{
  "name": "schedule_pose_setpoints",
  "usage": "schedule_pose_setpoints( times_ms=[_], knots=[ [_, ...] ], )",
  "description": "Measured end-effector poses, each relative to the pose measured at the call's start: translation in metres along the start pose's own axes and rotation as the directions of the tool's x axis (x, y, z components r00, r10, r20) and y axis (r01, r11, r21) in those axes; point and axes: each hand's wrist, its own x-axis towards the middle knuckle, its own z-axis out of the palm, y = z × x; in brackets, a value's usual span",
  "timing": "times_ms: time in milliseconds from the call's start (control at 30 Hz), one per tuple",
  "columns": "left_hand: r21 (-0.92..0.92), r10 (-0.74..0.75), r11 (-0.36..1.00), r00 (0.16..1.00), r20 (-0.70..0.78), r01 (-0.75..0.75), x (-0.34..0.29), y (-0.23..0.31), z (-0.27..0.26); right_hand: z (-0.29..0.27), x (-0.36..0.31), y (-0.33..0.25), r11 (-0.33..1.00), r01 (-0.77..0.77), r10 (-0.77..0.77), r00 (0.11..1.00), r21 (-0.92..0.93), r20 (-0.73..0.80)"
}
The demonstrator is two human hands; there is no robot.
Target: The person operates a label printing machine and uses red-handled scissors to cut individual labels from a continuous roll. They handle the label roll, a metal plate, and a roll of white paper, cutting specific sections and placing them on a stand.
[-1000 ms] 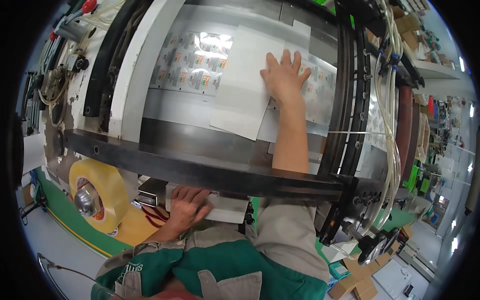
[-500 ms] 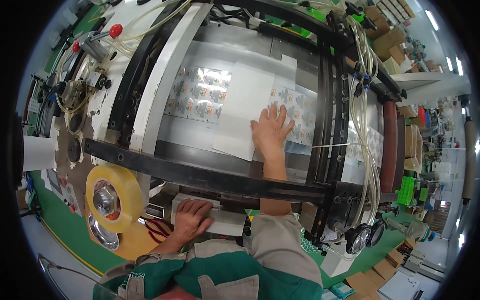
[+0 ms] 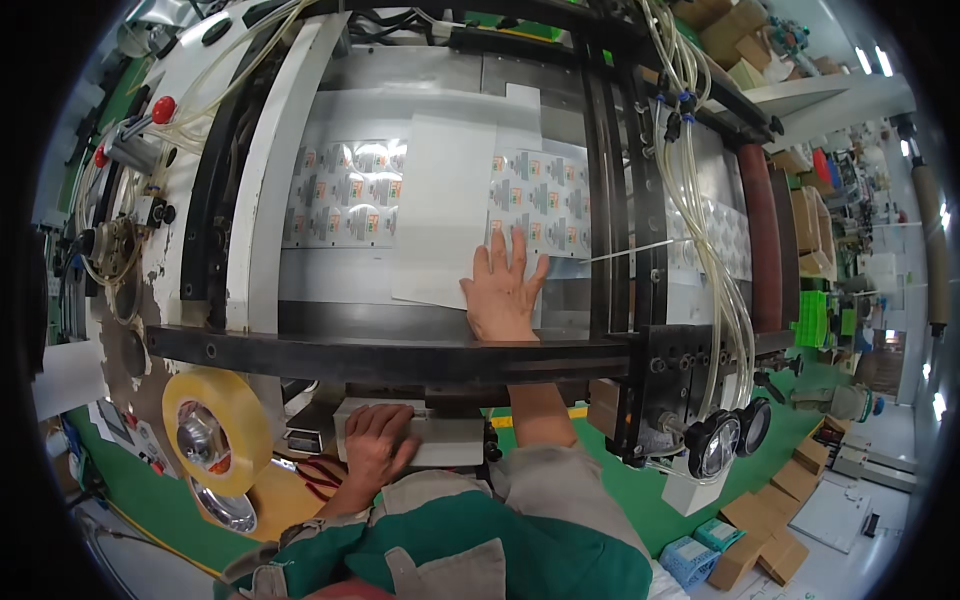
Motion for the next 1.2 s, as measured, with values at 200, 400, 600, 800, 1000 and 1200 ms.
schedule_pose_setpoints(
  times_ms=[200,400,600,800,1000,1200],
  knots=[
    [-0.003,-0.007,1.000,1.000,0.001,0.007,0.004,0.002,-0.003,-0.009,-0.022,-0.011,0.998,0.048,-0.046,0.998,-0.048,0.044],
    [-0.009,-0.006,1.000,1.000,-0.029,0.006,0.003,-0.001,0.000,-0.019,-0.040,-0.021,0.993,0.114,-0.114,0.993,0.010,-0.025],
    [-0.024,0.013,1.000,0.997,-0.075,-0.015,-0.005,-0.006,0.004,-0.018,-0.059,-0.021,0.954,0.203,-0.253,0.939,-0.219,-0.231],
    [-0.023,0.086,0.996,0.988,-0.129,-0.089,-0.014,-0.006,0.004,-0.004,-0.080,-0.025,0.995,0.059,-0.051,0.994,0.077,-0.101],
    [0.015,0.280,0.958,0.929,-0.242,-0.285,-0.039,-0.010,0.014,-0.034,-0.128,-0.059,0.958,0.256,-0.169,0.871,0.131,-0.460],
    [0.000,0.423,0.904,0.896,-0.135,-0.427,-0.183,0.028,0.022,-0.019,-0.266,-0.134,0.419,0.750,-0.405,0.659,0.512,-0.634]
  ],
)
